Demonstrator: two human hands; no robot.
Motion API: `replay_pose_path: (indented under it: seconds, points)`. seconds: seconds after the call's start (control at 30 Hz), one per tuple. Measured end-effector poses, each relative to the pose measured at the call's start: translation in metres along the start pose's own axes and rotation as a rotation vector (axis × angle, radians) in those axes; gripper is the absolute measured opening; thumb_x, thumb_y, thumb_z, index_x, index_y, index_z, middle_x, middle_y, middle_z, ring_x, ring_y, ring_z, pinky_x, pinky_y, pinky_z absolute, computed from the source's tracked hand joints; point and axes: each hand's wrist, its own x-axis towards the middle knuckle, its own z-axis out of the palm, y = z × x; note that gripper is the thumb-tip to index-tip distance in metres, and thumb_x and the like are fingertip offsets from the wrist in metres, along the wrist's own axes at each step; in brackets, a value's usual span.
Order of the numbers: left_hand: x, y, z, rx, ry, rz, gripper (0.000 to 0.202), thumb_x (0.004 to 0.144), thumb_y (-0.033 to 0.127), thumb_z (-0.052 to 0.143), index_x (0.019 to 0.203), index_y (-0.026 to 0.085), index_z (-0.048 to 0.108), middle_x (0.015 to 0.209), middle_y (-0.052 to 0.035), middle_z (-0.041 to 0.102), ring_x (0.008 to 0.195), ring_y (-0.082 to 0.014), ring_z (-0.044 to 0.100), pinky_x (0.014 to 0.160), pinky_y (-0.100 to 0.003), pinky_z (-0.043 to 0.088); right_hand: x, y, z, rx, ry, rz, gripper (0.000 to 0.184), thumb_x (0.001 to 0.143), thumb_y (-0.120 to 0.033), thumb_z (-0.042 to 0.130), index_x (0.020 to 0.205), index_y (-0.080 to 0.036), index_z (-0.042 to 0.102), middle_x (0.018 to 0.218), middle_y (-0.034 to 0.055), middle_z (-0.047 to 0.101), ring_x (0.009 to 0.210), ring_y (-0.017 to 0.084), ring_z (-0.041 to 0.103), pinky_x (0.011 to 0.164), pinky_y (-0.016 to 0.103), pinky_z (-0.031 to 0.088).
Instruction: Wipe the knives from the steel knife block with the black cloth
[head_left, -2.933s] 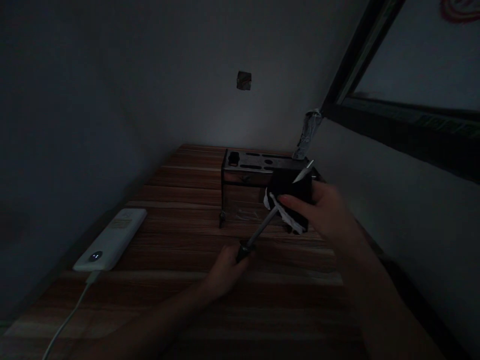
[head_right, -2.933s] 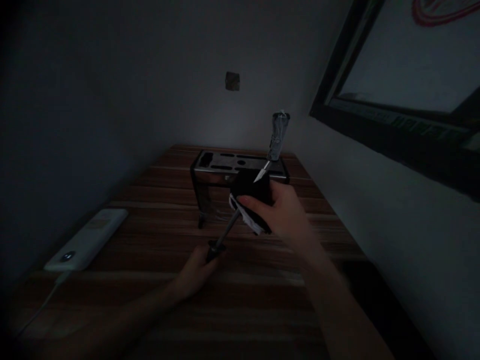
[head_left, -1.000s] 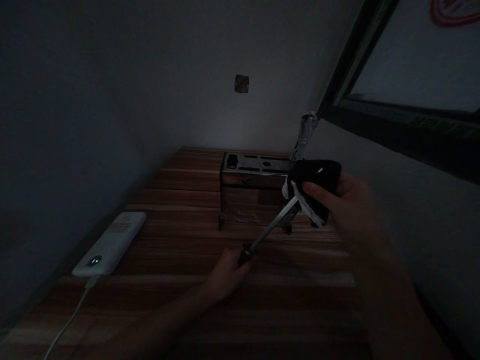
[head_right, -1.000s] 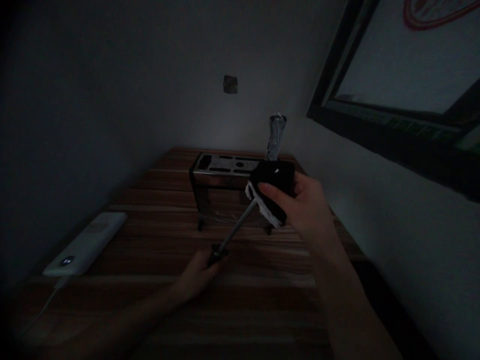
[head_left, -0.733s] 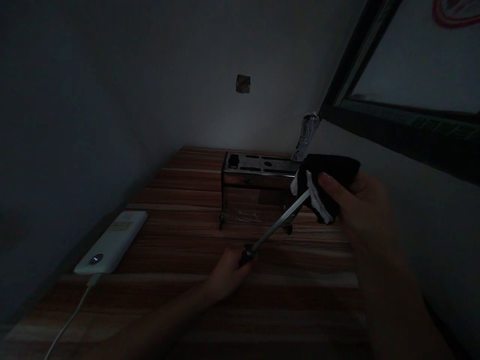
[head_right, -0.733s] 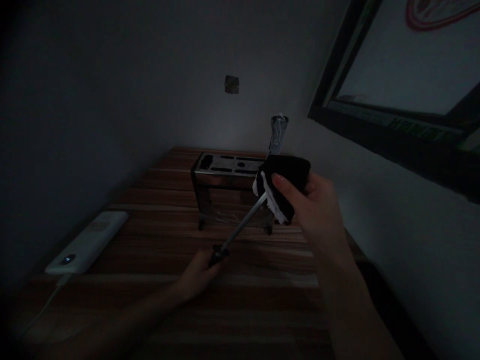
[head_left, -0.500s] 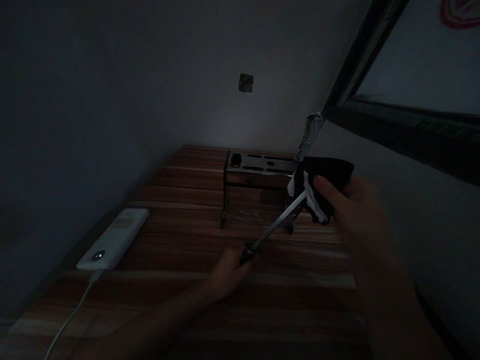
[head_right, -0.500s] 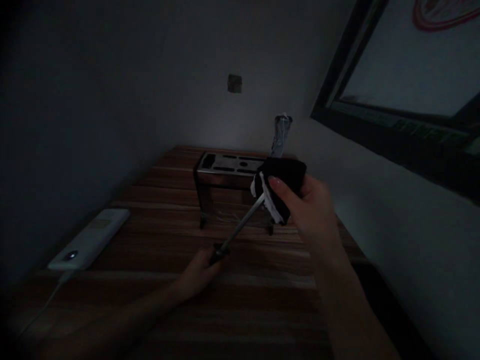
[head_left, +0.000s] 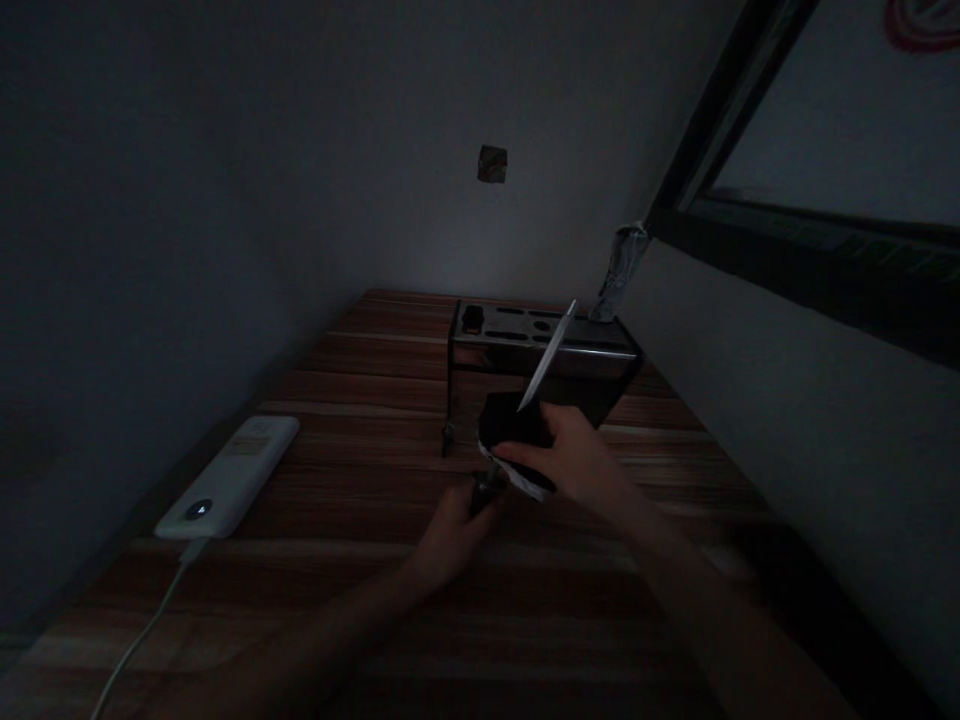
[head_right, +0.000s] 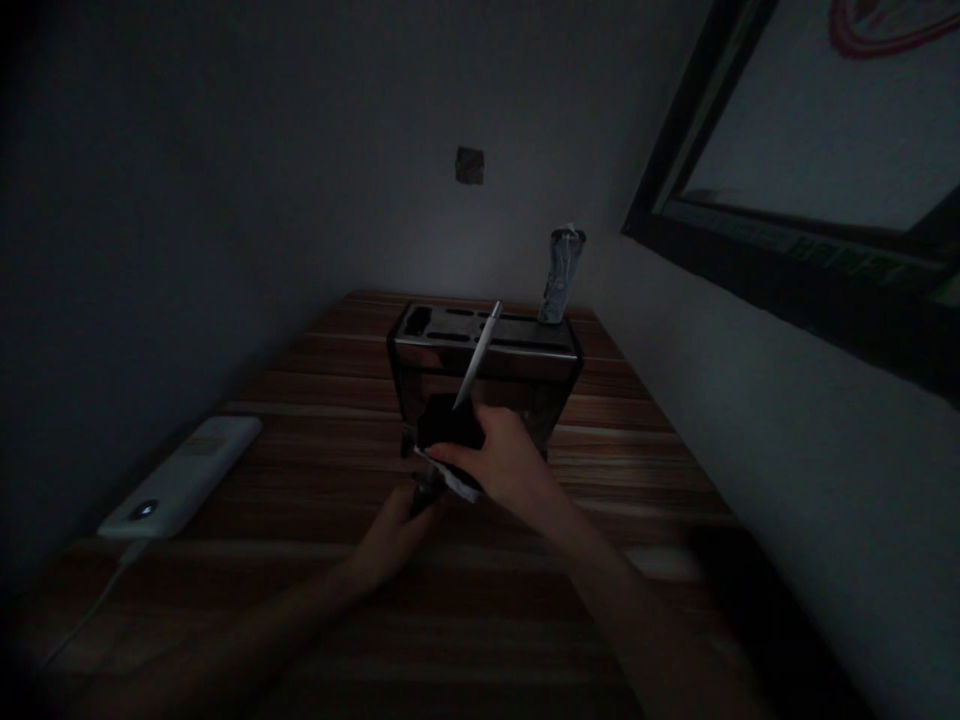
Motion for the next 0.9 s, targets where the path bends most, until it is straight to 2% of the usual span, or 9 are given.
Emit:
replay_pose_path:
  seconds: [0.13, 0.23, 0.6, 0.9]
  points:
    - [0.002, -0.006, 0.001, -0.046, 0.052, -0.011, 0.012, 0.071, 0.023, 0.045, 0.066, 0.014, 0.052, 0.054, 0.0051, 0.043, 0.051, -0.0088, 0.039, 0.049, -0.019, 0.034, 0.000, 0.007, 0.018, -0.045, -0.048, 0.001, 0.026, 0.065, -0.026, 0.070, 0.086, -0.012, 0.063, 0.081, 0.0060, 0.066, 0.072, 0.019, 0.060, 0.060, 0.027, 0.045]
    - [0.003, -0.008, 0.002, -0.064, 0.066, -0.004, 0.011, 0.070, 0.021, 0.044, 0.064, 0.015, 0.051, 0.051, 0.0054, 0.041, 0.050, -0.0087, 0.038, 0.048, -0.019, 0.033, 0.000, 0.009, 0.022, -0.057, -0.062, 0.004, 0.027, 0.064, -0.025, 0.070, 0.087, -0.012, 0.063, 0.082, 0.0065, 0.066, 0.073, 0.019, 0.059, 0.061, 0.027, 0.044]
    - [0.003, -0.003, 0.001, -0.043, 0.033, 0.004, 0.013, 0.070, 0.022, 0.044, 0.066, 0.014, 0.054, 0.053, 0.0044, 0.044, 0.052, -0.0096, 0.040, 0.050, -0.019, 0.035, 0.000, 0.009, 0.015, -0.057, -0.063, 0.018, 0.022, 0.064, -0.029, 0.070, 0.077, -0.012, 0.063, 0.071, 0.0035, 0.064, 0.064, 0.016, 0.058, 0.052, 0.024, 0.041]
    - [0.001, 0.003, 0.000, 0.019, -0.005, 0.021, 0.021, 0.077, 0.030, 0.045, 0.073, 0.012, 0.056, 0.064, 0.0016, 0.049, 0.059, -0.0107, 0.043, 0.054, -0.020, 0.036, 0.002, -0.002, -0.003, -0.018, 0.015, -0.012, 0.025, 0.065, -0.026, 0.069, 0.085, -0.013, 0.064, 0.081, 0.0050, 0.068, 0.073, 0.019, 0.062, 0.061, 0.027, 0.047]
